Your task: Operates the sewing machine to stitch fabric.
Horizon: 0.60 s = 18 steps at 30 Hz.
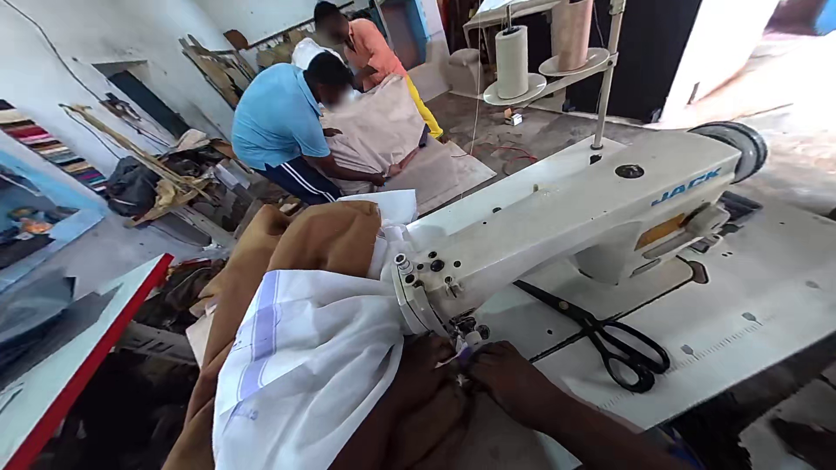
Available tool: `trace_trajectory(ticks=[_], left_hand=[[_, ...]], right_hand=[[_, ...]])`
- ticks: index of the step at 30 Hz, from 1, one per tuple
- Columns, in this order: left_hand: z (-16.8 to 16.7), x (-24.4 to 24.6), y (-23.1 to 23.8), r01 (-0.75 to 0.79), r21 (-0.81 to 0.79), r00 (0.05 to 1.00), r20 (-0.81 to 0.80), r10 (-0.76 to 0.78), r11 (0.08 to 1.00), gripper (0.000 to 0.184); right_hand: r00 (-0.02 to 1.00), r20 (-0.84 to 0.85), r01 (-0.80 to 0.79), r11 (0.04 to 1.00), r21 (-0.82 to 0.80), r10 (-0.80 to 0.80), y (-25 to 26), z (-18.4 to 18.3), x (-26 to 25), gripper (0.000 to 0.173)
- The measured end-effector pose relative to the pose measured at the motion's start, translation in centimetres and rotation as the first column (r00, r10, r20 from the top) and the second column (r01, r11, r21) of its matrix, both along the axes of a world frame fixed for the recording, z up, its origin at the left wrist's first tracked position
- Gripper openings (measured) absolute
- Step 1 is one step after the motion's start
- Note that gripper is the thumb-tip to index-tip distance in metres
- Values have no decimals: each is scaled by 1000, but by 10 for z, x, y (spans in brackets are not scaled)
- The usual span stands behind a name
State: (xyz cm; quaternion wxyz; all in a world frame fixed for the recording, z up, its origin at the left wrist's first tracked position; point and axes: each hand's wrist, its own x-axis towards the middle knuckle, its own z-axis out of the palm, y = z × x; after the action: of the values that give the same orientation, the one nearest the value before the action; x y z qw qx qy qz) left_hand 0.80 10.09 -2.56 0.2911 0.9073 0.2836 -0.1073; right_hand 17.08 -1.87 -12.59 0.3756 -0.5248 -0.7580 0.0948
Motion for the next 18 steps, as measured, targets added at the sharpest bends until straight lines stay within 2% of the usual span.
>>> trace_trajectory(ticks=[2,5,8,11,13,15,18], left_hand=[[6,0,-8,-16,42,1000,25,15,999,40],[4,-2,-19,-26,170,978,208,-10,985,32],[1,-2,-26,-4,184,958,282,-49,983,31],[3,3,-37,-47,143,974,225,13,989,24],[4,7,-41,-91,182,985,164,61,979,20],[8,11,-45,-145,191,988,83,131,971,22],[13,15,-46,-165,157,985,-14,170,974,27]], right_hand=[[997,-70,-38,999,38,40,-1,2,2,12],[988,-106,-113,993,16,114,-2,7,4,12],[993,-11,-119,993,27,119,-3,10,2,15],[984,177,-38,965,260,-9,-3,-1,-5,11],[973,220,-16,930,368,-71,-1,-7,-9,8],[970,226,-8,920,391,-88,-1,-12,-10,6],[980,200,-43,957,287,-16,-7,-12,-6,9]])
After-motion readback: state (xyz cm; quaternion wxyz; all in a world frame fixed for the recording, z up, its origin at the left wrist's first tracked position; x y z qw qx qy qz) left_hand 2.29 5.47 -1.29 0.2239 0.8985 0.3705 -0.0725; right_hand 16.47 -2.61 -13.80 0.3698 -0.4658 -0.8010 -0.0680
